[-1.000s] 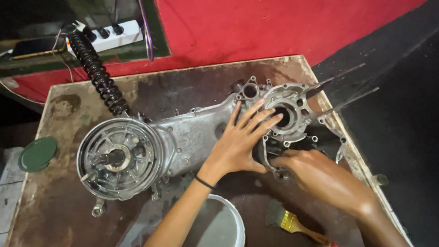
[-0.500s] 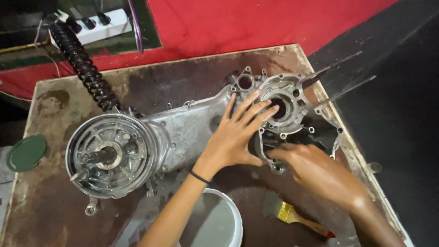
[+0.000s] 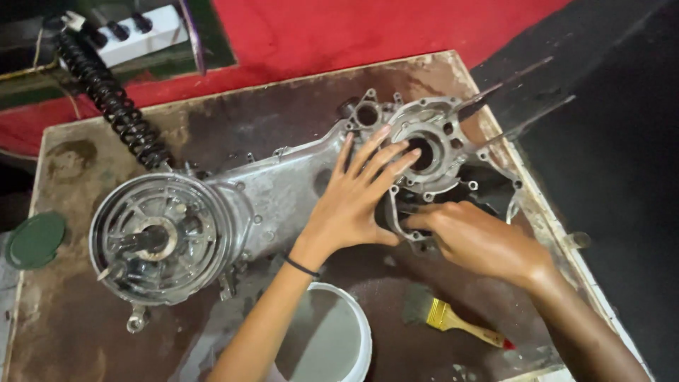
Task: Cleaning and sanding a motorcycle engine casing at a workbench.
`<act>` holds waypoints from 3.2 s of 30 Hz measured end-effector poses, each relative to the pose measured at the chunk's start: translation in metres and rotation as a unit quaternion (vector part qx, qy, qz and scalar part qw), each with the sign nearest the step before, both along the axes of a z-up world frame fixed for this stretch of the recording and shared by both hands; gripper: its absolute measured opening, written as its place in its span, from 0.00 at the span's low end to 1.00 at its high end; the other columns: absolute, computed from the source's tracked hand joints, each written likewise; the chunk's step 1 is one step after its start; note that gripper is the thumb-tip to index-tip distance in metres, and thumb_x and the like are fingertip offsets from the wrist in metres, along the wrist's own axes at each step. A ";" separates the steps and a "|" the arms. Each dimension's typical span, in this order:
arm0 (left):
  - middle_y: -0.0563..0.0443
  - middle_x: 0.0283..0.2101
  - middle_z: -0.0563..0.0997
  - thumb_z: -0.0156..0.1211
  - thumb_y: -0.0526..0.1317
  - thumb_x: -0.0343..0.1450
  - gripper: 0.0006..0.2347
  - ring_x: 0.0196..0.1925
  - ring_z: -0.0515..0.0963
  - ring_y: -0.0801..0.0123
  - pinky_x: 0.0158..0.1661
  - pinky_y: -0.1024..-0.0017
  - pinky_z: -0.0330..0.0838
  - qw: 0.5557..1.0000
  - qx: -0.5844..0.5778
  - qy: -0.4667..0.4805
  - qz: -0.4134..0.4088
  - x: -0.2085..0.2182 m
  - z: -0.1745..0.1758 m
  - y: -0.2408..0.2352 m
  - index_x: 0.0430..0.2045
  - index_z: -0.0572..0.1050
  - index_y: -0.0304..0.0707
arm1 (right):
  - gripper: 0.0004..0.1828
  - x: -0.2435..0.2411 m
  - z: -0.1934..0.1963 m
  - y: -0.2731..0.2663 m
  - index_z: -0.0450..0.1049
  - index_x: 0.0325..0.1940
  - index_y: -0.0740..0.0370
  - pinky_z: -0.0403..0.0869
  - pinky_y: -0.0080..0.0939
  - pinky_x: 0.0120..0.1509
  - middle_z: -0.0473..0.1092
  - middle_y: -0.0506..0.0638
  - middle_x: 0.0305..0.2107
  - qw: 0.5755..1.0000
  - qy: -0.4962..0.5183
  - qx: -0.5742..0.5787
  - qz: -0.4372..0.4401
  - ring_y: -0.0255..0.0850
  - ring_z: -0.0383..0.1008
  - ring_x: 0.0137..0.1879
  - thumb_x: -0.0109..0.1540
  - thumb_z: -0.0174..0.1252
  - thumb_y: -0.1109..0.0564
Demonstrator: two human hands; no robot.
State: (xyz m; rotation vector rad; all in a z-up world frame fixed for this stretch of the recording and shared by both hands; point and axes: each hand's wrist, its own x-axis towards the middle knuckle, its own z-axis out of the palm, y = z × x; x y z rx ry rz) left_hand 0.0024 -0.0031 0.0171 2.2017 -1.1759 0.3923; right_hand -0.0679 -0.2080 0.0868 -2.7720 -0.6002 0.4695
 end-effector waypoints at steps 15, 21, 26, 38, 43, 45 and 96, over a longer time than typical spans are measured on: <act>0.50 0.73 0.62 0.80 0.54 0.43 0.56 0.80 0.49 0.52 0.75 0.39 0.36 1.000 0.009 0.002 0.014 -0.001 -0.005 0.004 0.71 0.56 0.50 | 0.32 -0.019 -0.023 -0.020 0.76 0.59 0.60 0.72 0.57 0.54 0.75 0.58 0.47 0.988 -0.121 0.060 0.073 0.59 0.77 0.52 0.49 0.55 0.68; 0.50 0.72 0.63 0.80 0.53 0.43 0.56 0.80 0.50 0.52 0.76 0.38 0.36 1.000 -0.014 -0.007 0.012 0.002 -0.003 0.002 0.71 0.57 0.51 | 0.42 -0.046 -0.018 0.007 0.65 0.69 0.60 0.76 0.49 0.52 0.71 0.57 0.52 0.989 -0.143 -0.041 -0.005 0.53 0.77 0.53 0.48 0.56 0.68; 0.49 0.71 0.63 0.79 0.50 0.41 0.56 0.79 0.50 0.51 0.76 0.38 0.36 1.000 0.005 0.006 0.009 0.001 -0.003 0.000 0.70 0.57 0.50 | 0.48 -0.047 -0.020 0.006 0.64 0.70 0.62 0.79 0.46 0.50 0.70 0.61 0.58 0.984 -0.151 -0.093 -0.011 0.53 0.77 0.54 0.43 0.59 0.68; 0.51 0.72 0.63 0.80 0.54 0.45 0.55 0.80 0.50 0.53 0.76 0.38 0.37 1.000 -0.013 -0.017 0.017 0.001 -0.004 0.000 0.71 0.57 0.52 | 0.46 -0.049 0.015 -0.018 0.68 0.70 0.51 0.78 0.46 0.54 0.70 0.55 0.62 0.990 -0.124 -0.057 -0.022 0.51 0.78 0.54 0.45 0.61 0.66; 0.49 0.72 0.62 0.80 0.55 0.44 0.56 0.79 0.48 0.52 0.75 0.38 0.36 1.000 -0.010 -0.013 0.009 0.002 -0.004 -0.003 0.70 0.56 0.52 | 0.25 -0.046 0.009 -0.019 0.73 0.62 0.50 0.77 0.52 0.55 0.77 0.51 0.48 0.980 -0.123 0.015 -0.156 0.53 0.81 0.50 0.59 0.61 0.58; 0.49 0.72 0.62 0.80 0.55 0.43 0.56 0.79 0.48 0.52 0.75 0.39 0.36 1.000 0.001 -0.008 0.015 0.002 -0.003 -0.002 0.70 0.56 0.52 | 0.23 -0.040 0.012 -0.009 0.74 0.59 0.53 0.76 0.53 0.54 0.76 0.53 0.47 0.981 -0.132 0.029 -0.140 0.54 0.80 0.49 0.59 0.61 0.59; 0.50 0.72 0.61 0.81 0.52 0.43 0.56 0.80 0.48 0.52 0.76 0.40 0.38 1.000 0.004 0.002 0.012 0.001 -0.001 0.002 0.71 0.55 0.52 | 0.21 -0.039 -0.018 -0.013 0.79 0.58 0.56 0.77 0.43 0.60 0.81 0.51 0.50 0.922 -0.124 0.317 -0.184 0.40 0.83 0.51 0.62 0.53 0.63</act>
